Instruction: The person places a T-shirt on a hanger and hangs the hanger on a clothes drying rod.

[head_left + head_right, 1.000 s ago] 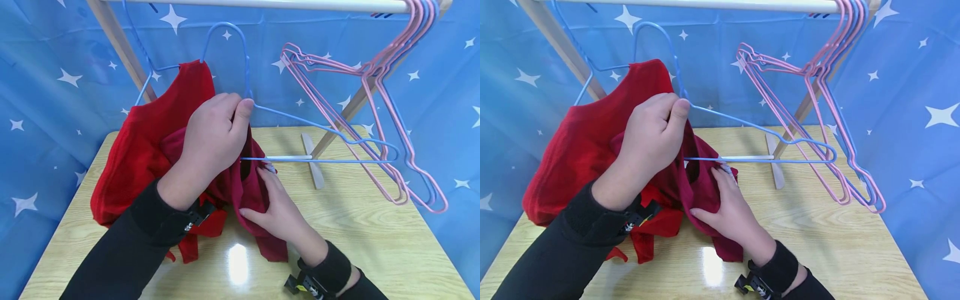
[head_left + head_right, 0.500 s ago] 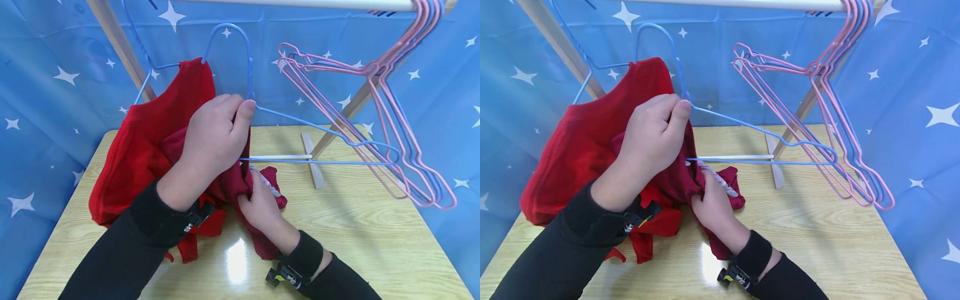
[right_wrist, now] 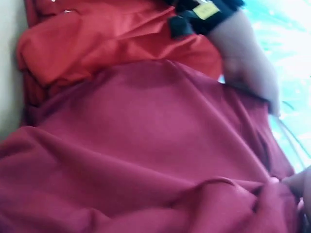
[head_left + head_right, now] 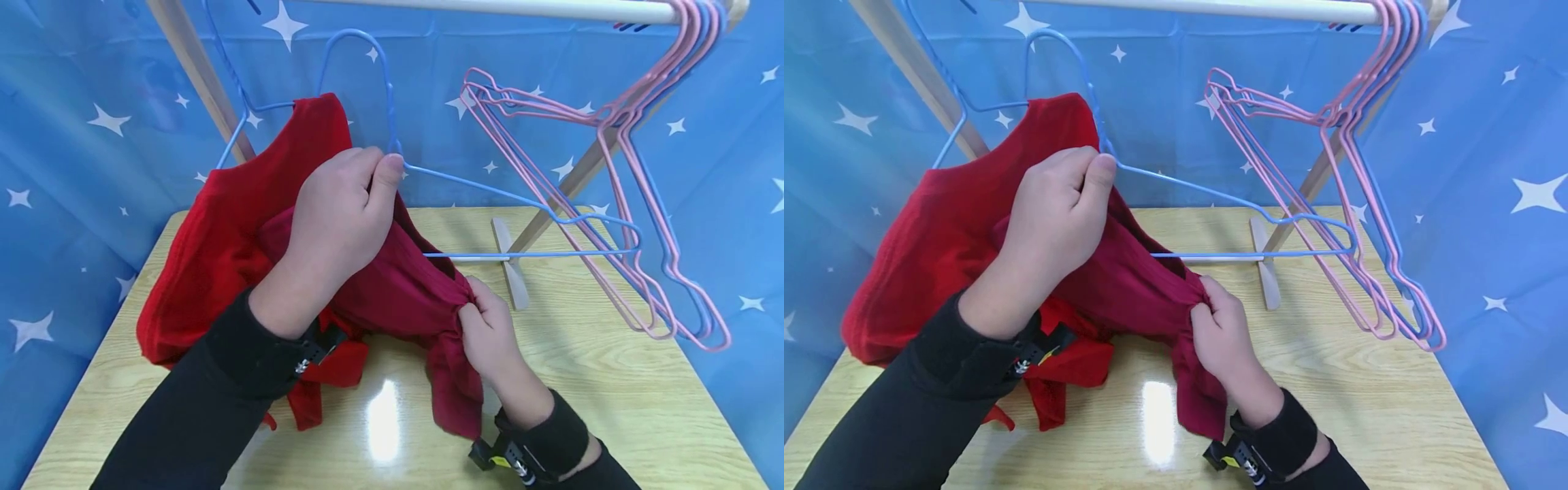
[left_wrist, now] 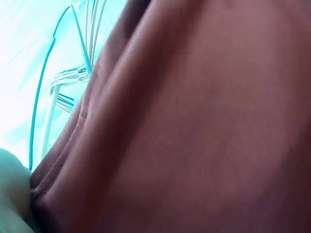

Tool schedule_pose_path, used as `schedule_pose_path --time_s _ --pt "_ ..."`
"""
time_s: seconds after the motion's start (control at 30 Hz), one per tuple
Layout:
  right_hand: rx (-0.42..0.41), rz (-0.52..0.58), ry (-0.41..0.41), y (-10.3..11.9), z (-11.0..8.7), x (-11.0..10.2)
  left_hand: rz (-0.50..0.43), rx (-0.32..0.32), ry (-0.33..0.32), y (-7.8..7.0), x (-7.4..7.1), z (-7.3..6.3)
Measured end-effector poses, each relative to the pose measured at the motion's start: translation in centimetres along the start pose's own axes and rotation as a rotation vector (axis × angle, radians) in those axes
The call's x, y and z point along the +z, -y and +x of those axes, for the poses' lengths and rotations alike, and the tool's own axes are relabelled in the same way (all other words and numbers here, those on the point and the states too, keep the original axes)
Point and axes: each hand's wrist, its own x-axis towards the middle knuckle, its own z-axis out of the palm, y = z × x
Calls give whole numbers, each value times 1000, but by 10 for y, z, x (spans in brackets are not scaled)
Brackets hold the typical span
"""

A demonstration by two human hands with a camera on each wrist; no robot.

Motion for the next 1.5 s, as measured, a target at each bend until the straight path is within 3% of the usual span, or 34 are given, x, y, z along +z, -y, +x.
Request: schedule_pose_path --time_s 0.2,0.43,0.63,0.73,0.97,1.17,1.37,1.5 --pt "-112 -220 -28 19 3 -26 -20 -13 -25 5 -2 1" --pt "-280 -280 -58 48 8 -54 -37 -48 -4 3 -3 -2" --pt "-306 -378 -125 58 13 -71 -23 -62 17 3 -3 -2" --pt "-296 -417 -119 57 14 -74 -14 -81 32 4 -4 -3" --pt "-309 -407 35 49 13 -50 0 -83 38 4 -5 -2" --pt "-354 -387 263 39 11 -18 8 -77 44 3 -6 -3" --pt "-260 -592 461 33 13 -2 1 -59 27 4 -6 -2" --pt "-250 -694 500 28 12 -1 -1 -71 37 3 -7 -3"
